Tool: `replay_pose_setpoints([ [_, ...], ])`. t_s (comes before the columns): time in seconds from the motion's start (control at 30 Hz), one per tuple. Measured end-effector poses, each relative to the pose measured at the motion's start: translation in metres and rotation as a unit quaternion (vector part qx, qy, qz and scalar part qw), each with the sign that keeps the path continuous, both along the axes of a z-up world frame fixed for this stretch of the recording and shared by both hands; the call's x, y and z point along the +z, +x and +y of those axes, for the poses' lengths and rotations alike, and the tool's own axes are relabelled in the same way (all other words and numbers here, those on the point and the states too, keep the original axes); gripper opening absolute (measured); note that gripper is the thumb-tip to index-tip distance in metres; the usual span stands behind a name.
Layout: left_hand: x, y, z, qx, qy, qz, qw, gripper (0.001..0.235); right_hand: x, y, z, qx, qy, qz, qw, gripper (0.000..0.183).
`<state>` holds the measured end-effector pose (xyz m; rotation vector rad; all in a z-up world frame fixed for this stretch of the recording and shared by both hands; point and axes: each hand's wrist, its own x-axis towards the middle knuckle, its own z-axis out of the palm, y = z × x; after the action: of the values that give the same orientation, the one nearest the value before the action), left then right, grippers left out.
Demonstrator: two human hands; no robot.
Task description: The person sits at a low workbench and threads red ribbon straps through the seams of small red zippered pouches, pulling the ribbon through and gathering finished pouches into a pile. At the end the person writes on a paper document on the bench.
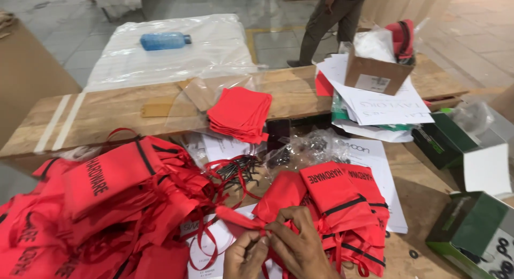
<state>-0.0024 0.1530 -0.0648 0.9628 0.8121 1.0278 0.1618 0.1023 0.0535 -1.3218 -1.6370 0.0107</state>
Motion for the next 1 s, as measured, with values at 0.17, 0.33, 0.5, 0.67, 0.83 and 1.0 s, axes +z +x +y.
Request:
replay_pose_setpoints([
  [0.17, 0.081, -0.007, 0.009, -0.116, -0.244, -0.031, 0.962, 0.019, 0.009, 0.013, 0.008, 0.142, -0.015, 0.060, 0.988, 0.017],
  [0.33, 0.109, -0.015, 0.013, -0.209, -0.146, 0.034, 0.966, 0.025, 0.023, 0.024, 0.010, 0.160, 0.042, 0.061, 0.984, 0.016],
  [0.5, 0.101, -0.015, 0.013, -0.202, 0.020, 0.130, 0.971, 0.025, 0.025, 0.028, 0.012, 0.137, 0.009, 0.112, 0.984, 0.014],
  [0.67, 0.125, -0.009, 0.000, -0.040, 0.237, 0.271, 0.932, 0.020, -0.001, 0.028, 0.015, 0.052, -0.049, 0.110, 0.991, 0.015],
  [0.83, 0.173, -0.022, 0.020, -0.047, 0.202, 0.305, 0.929, 0.023, -0.007, 0.029, 0.006, 0.085, -0.077, 0.149, 0.982, 0.013],
  [1.0, 0.207, -0.025, 0.049, -0.189, 0.271, 0.413, 0.849, 0.027, 0.039, 0.025, 0.002, 0.133, 0.082, 0.020, 0.987, 0.016],
])
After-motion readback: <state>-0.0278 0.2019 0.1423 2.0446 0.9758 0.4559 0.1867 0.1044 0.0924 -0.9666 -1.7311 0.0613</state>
